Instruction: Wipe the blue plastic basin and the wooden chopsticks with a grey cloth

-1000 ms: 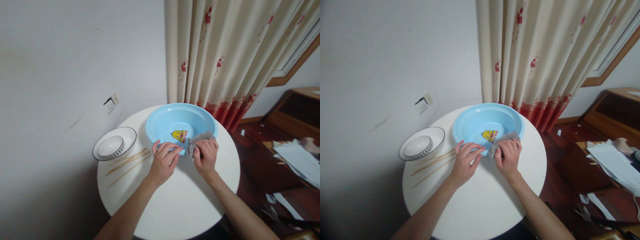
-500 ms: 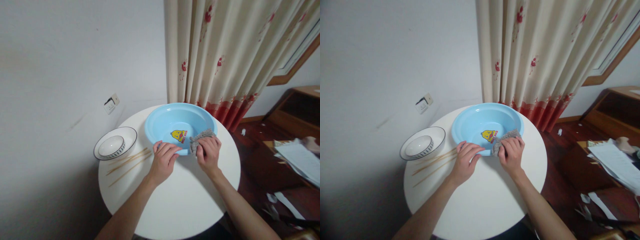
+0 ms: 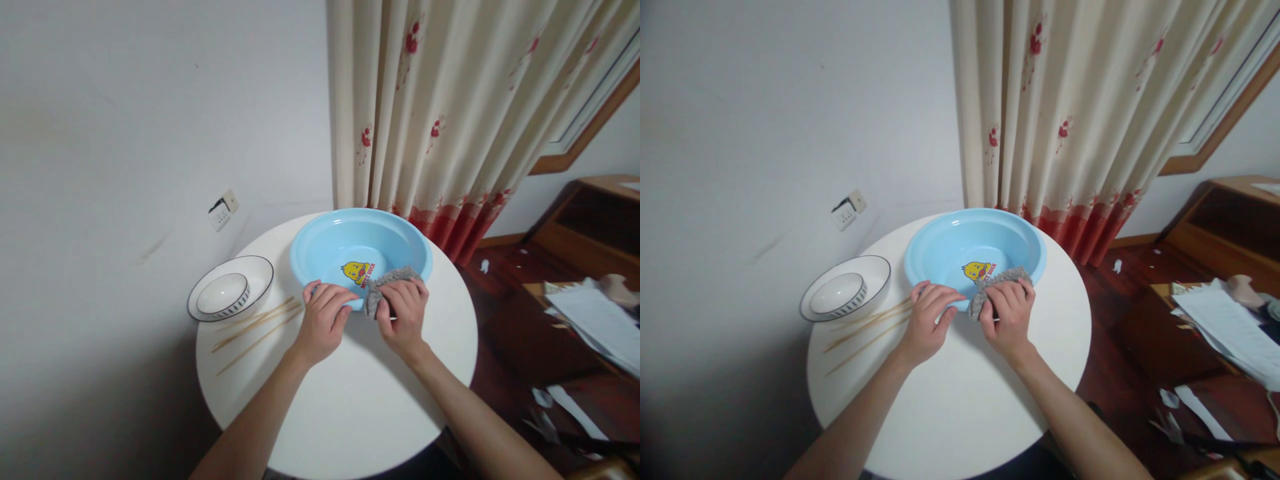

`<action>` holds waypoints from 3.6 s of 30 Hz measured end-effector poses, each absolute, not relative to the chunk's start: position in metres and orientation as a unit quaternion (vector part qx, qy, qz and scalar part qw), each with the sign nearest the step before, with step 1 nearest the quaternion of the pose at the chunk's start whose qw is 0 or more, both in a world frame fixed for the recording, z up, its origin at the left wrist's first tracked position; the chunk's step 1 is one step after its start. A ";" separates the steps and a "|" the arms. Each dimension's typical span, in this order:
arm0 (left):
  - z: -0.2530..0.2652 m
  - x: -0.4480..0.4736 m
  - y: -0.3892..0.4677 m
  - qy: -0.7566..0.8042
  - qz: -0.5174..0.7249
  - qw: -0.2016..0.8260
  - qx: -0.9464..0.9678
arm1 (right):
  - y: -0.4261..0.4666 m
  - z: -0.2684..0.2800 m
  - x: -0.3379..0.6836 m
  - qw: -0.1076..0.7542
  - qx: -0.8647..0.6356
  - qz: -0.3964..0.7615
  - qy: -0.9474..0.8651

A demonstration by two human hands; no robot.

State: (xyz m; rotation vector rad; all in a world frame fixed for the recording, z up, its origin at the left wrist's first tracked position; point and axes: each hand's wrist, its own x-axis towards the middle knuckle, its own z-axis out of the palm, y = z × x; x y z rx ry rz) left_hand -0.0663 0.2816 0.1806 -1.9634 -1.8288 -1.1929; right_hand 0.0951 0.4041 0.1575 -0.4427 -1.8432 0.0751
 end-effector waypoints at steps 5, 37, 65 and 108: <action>0.181 -0.066 0.282 -0.616 -0.412 0.099 -0.664 | 0.405 0.158 0.096 0.579 -0.176 0.026 -0.796; 0.176 -0.046 0.285 -0.638 -0.396 0.130 -0.647 | 0.404 0.157 0.094 0.586 -0.182 0.014 -0.789; 0.177 -0.050 0.282 -0.659 -0.389 0.139 -0.628 | 0.404 0.158 0.099 0.584 -0.189 -0.003 -0.790; 0.176 -0.065 0.286 -0.670 -0.395 0.113 -0.618 | 0.407 0.158 0.098 0.549 -0.181 0.019 -0.816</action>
